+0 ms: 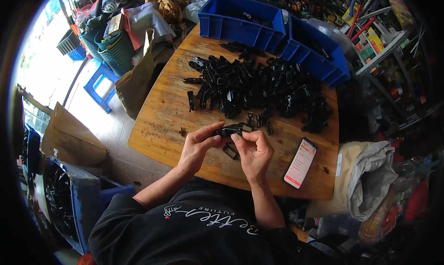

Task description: Assembling small black plastic mechanical components by hand at a workbench.

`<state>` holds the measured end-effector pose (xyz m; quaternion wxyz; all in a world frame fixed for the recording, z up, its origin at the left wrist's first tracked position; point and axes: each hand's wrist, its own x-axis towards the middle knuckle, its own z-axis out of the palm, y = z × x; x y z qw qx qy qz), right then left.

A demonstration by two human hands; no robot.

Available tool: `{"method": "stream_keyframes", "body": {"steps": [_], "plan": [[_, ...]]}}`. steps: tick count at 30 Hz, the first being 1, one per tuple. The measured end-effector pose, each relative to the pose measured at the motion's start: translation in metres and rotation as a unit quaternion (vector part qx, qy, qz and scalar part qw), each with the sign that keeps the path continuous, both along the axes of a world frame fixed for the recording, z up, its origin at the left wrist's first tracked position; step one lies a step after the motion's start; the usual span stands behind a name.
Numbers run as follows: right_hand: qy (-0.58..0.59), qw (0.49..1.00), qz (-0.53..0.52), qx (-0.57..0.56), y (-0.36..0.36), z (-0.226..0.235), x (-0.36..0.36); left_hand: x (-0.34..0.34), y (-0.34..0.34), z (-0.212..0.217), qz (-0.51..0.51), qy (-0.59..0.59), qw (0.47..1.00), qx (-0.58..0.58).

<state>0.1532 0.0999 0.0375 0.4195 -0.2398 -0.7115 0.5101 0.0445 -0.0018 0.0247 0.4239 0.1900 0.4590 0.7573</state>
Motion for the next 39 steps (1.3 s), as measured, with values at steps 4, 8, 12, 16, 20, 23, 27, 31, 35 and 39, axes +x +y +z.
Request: {"method": "stream_keyframes", "body": {"steps": [4, 8, 12, 16, 20, 23, 27, 31, 35, 39], "plan": [[0.019, 1.000, 0.013, 0.021, 0.000, -0.001, 0.001, -0.002, -0.002, 0.001, 0.006, -0.005, 1.000, -0.009], [0.006, 0.998, 0.019, 0.060, 0.001, -0.005, 0.002, -0.002, -0.002, -0.003, 0.012, 0.058, 0.998, -0.010], [0.013, 0.999, 0.030, 0.032, 0.002, -0.011, 0.004, -0.005, -0.003, -0.005, 0.005, 0.049, 0.999, -0.018], [0.005, 0.999, 0.028, 0.031, 0.002, -0.014, 0.004, -0.007, -0.003, -0.005, -0.017, 0.085, 0.995, -0.046], [-0.021, 0.999, 0.040, 0.013, -0.003, -0.012, 0.000, -0.004, -0.004, -0.006, 0.009, 0.066, 0.997, -0.023], [0.031, 0.996, 0.059, -0.065, 0.000, -0.009, -0.002, -0.007, -0.007, -0.011, 0.020, 0.023, 1.000, -0.002], [0.017, 0.941, 0.204, -0.271, -0.005, -0.007, 0.000, -0.004, -0.009, -0.010, 0.004, -0.070, 0.996, 0.054], [-0.009, 0.988, 0.131, -0.083, -0.031, -0.016, -0.006, -0.007, -0.002, -0.013, -0.019, -0.285, 0.952, 0.110], [-0.074, 0.983, 0.035, 0.167, -0.037, -0.013, -0.014, -0.007, -0.001, -0.014, -0.012, -0.264, 0.958, 0.110], [-0.091, 0.971, 0.115, 0.191, -0.026, -0.001, -0.016, -0.032, -0.015, -0.008, 0.002, -0.164, 0.979, 0.123]]}}
